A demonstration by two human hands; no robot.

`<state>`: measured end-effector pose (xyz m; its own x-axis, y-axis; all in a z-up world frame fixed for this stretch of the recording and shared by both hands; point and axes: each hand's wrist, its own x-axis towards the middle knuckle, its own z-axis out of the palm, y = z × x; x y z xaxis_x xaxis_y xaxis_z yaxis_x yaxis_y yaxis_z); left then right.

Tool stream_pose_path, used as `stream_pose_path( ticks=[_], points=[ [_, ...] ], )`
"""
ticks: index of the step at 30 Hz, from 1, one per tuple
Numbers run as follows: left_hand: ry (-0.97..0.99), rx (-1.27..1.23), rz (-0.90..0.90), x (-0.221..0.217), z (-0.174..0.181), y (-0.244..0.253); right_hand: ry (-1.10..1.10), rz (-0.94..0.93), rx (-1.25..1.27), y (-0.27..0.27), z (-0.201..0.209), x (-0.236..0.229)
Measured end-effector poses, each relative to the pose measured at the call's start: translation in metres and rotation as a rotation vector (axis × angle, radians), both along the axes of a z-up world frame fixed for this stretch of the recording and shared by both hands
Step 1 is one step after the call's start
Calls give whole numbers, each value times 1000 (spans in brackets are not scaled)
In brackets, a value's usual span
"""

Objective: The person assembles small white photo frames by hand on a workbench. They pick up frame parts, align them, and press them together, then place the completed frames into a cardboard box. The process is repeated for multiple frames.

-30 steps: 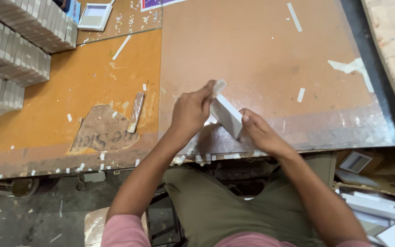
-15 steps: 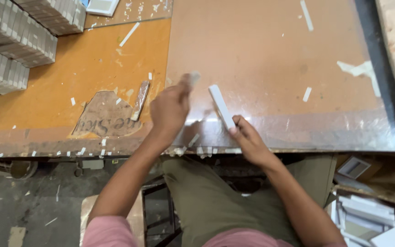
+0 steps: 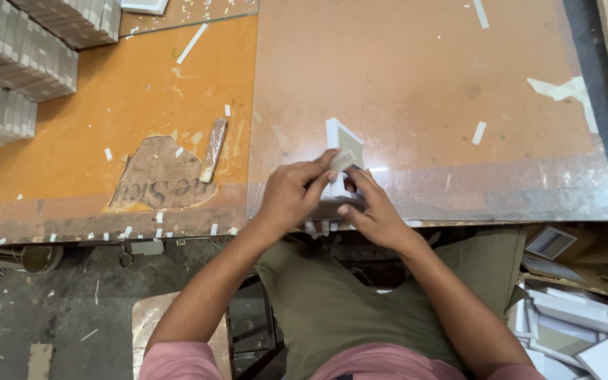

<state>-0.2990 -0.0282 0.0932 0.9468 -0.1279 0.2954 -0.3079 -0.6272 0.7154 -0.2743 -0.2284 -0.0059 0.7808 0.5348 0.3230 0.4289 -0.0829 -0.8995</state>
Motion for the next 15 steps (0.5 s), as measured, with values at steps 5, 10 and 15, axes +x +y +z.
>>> stream_pose_path(
  ticks=[5, 10, 15],
  points=[
    [73, -32, -35, -15, -9, -7, 171, -4, 203, 11, 3, -4],
    [-61, 163, 29, -6, -9, 0, 119, -32, 143, 8, -3, -8],
    [-49, 198, 145, 41, -10, 16, 52, -80, 87, 0, -12, -9]
  ],
)
